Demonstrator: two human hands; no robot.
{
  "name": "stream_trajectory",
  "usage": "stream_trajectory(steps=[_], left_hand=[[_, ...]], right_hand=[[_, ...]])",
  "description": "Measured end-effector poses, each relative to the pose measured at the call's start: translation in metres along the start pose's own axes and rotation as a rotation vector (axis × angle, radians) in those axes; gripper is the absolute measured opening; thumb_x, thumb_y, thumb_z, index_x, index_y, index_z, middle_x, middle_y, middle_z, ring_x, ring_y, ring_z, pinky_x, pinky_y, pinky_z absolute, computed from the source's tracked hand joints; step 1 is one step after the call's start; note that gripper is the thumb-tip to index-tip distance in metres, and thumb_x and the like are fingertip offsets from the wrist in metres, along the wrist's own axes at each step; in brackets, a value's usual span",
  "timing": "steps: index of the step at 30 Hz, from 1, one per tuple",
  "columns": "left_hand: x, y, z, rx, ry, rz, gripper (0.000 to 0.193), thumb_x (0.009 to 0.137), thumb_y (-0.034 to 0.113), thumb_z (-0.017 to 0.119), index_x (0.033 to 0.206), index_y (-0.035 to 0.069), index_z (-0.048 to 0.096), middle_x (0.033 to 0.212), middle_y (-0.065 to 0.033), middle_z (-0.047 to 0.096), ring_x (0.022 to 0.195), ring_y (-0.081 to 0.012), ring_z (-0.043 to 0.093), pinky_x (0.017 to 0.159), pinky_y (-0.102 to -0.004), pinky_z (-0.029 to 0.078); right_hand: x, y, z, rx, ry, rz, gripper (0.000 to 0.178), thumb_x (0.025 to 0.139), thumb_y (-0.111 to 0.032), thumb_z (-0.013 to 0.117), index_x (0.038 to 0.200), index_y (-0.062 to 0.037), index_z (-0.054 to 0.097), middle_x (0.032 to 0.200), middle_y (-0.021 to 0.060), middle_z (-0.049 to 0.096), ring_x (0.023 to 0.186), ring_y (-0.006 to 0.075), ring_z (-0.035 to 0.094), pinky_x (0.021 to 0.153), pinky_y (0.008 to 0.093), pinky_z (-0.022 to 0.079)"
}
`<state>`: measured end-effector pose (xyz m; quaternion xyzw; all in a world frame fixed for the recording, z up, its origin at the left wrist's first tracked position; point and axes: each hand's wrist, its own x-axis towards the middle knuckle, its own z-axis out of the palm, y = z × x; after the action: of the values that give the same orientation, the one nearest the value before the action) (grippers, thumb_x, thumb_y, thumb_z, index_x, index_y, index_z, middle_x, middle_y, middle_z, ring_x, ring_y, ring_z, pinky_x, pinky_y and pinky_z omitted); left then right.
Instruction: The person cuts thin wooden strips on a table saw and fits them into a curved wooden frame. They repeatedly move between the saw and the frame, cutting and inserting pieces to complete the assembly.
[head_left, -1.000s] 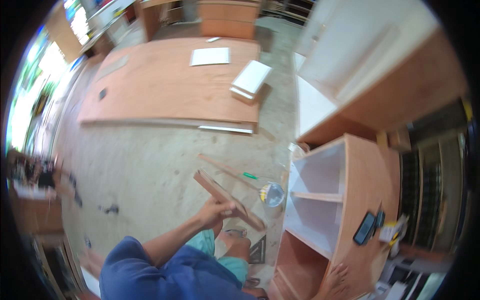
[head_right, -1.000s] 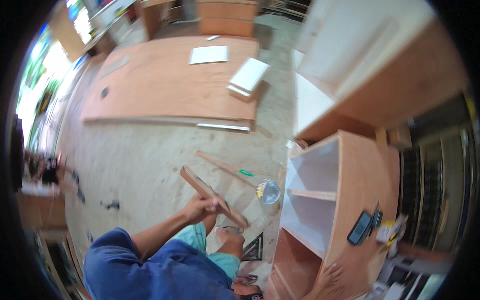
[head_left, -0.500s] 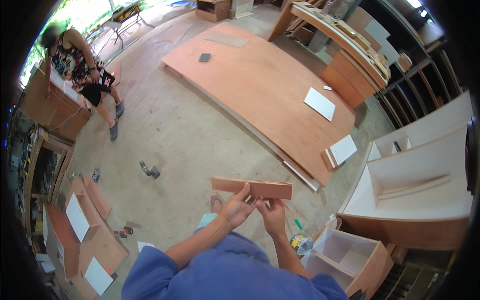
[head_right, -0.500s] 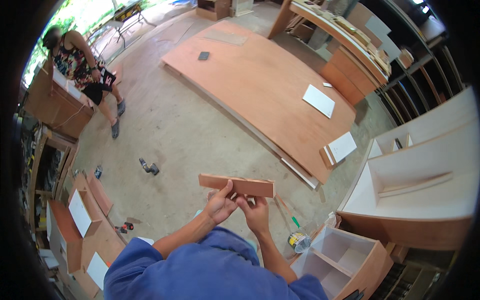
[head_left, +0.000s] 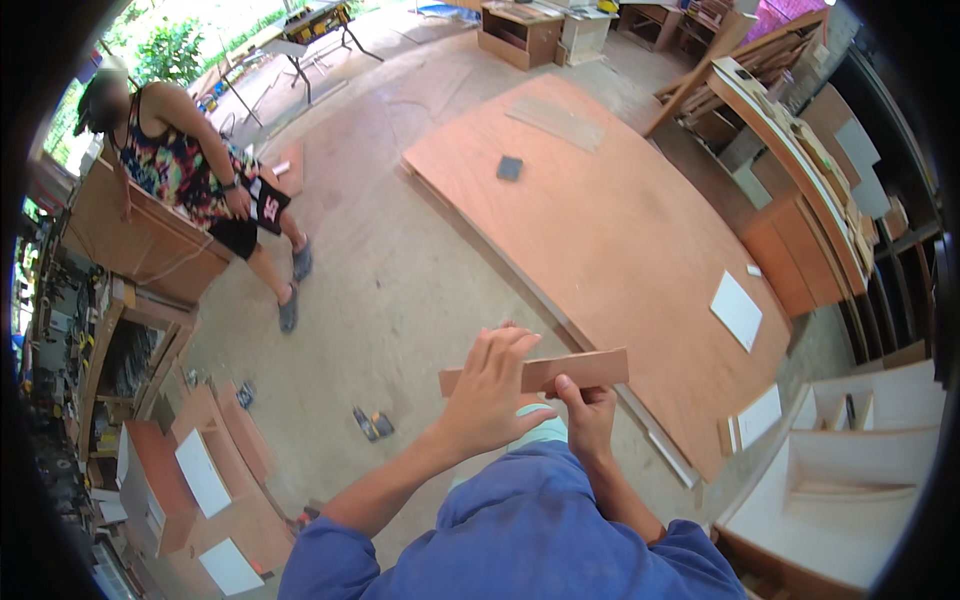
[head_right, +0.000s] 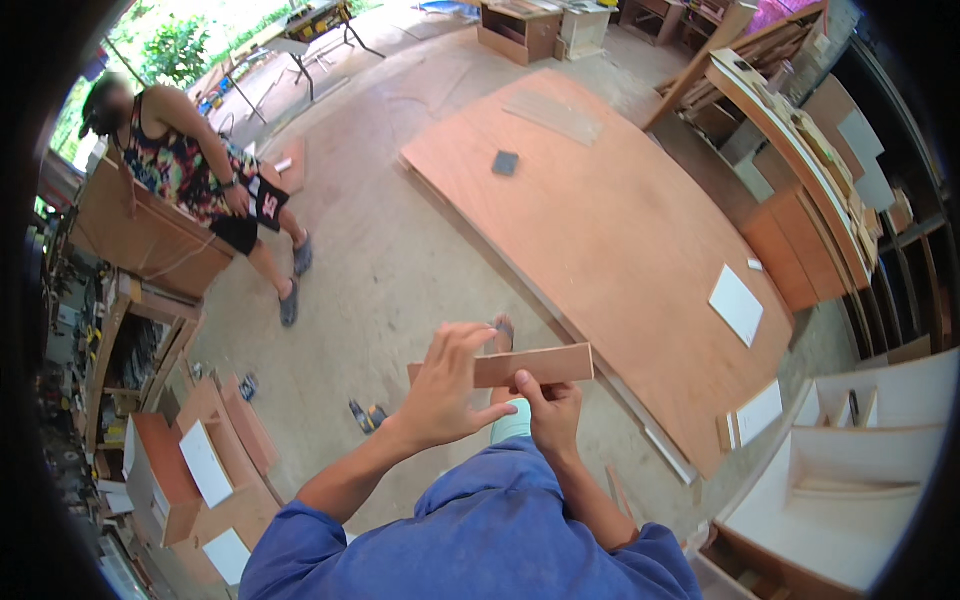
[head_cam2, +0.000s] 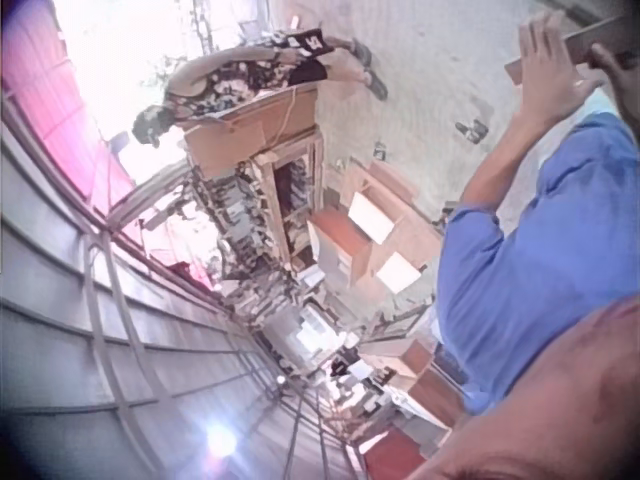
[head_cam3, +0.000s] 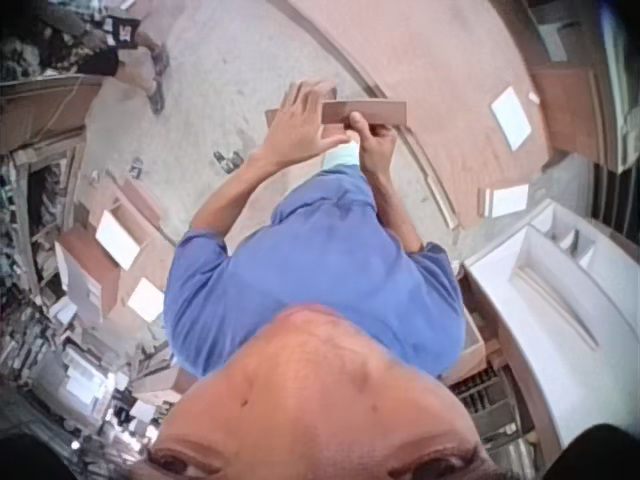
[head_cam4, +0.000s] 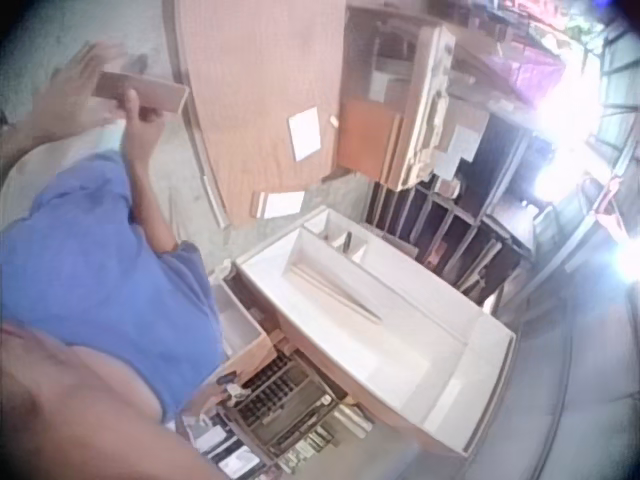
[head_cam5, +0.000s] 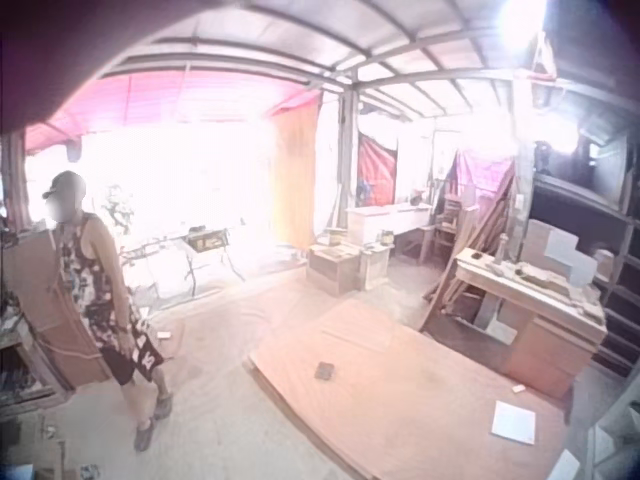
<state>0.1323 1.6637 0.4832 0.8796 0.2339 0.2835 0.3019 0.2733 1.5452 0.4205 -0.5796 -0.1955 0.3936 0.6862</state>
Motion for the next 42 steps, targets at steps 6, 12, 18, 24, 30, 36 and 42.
stream_trajectory(steps=[6,12,18,24,30,36,42], left_hand=[[0.157,-0.196,-0.054,0.068,-0.193,-0.341,0.067,0.084,0.030,0.087,0.137,0.001,0.058,0.116,-0.0229,0.072,0.106,-0.0413,0.071,0.091,-0.0481,0.057],[0.253,-0.368,-0.185,0.019,0.260,-0.688,0.053,0.087,0.024,0.086,0.131,0.004,0.064,0.108,-0.0243,0.075,0.096,-0.0386,0.075,0.078,-0.0469,0.058],[0.325,-0.608,-0.294,0.011,0.619,-0.798,0.048,0.086,0.016,0.085,0.127,0.001,0.063,0.088,-0.0086,0.073,0.081,-0.0151,0.068,0.073,-0.0339,0.055],[0.452,-0.783,-0.433,-0.164,0.759,-0.876,0.043,0.087,0.013,0.083,0.124,0.001,0.063,0.093,-0.0049,0.072,0.085,-0.0129,0.066,0.078,-0.0315,0.054],[0.607,-0.937,-0.568,-0.183,0.863,-0.749,0.042,0.090,0.014,0.082,0.125,0.000,0.063,0.100,-0.0078,0.072,0.091,-0.0155,0.066,0.085,-0.0306,0.052],[0.735,-1.138,-0.672,-0.094,0.897,-0.755,0.042,0.092,0.014,0.081,0.126,-0.001,0.062,0.098,-0.0086,0.072,0.089,-0.0175,0.066,0.084,-0.0325,0.052],[0.835,-1.307,-0.823,0.088,0.928,-0.853,0.041,0.092,0.013,0.082,0.124,0.000,0.062,0.098,-0.0097,0.071,0.089,-0.0175,0.065,0.083,-0.0338,0.052]], right_hand=[[0.242,-0.030,0.136,-0.036,-0.290,0.169,0.031,0.101,-0.021,0.074,0.116,0.0055,0.072,0.093,0.0086,0.075,0.086,0.0140,0.068,0.074,0.0309,0.055],[0.479,-0.108,0.302,-0.686,-1.370,0.161,0.051,0.097,-0.027,0.079,0.144,-0.0112,0.067,0.083,0.0052,0.069,0.075,0.0135,0.062,0.072,0.0308,0.051],[0.648,-0.148,0.600,0.408,-1.680,-0.461,0.046,0.097,-0.014,0.073,0.143,-0.0101,0.066,0.097,0.0091,0.073,0.075,0.0196,0.067,0.064,0.0335,0.051],[0.759,-0.175,0.860,0.827,-1.807,-0.529,0.047,0.094,-0.012,0.071,0.140,-0.0091,0.067,0.101,0.0095,0.072,0.078,0.0217,0.067,0.066,0.0346,0.052],[0.895,-0.173,1.060,0.886,-1.874,-0.493,0.048,0.091,-0.010,0.069,0.138,-0.0081,0.067,0.105,0.0099,0.072,0.081,0.0239,0.067,0.068,0.0356,0.052],[1.074,-0.141,1.238,0.931,-1.874,-0.520,0.048,0.087,-0.008,0.067,0.136,-0.0070,0.068,0.109,0.0103,0.072,0.083,0.0260,0.066,0.069,0.0366,0.053],[1.259,-0.148,1.420,1.022,-1.849,-0.511,0.049,0.084,-0.007,0.065,0.133,-0.0060,0.068,0.113,0.0107,0.072,0.086,0.0282,0.066,0.071,0.0377,0.054]])
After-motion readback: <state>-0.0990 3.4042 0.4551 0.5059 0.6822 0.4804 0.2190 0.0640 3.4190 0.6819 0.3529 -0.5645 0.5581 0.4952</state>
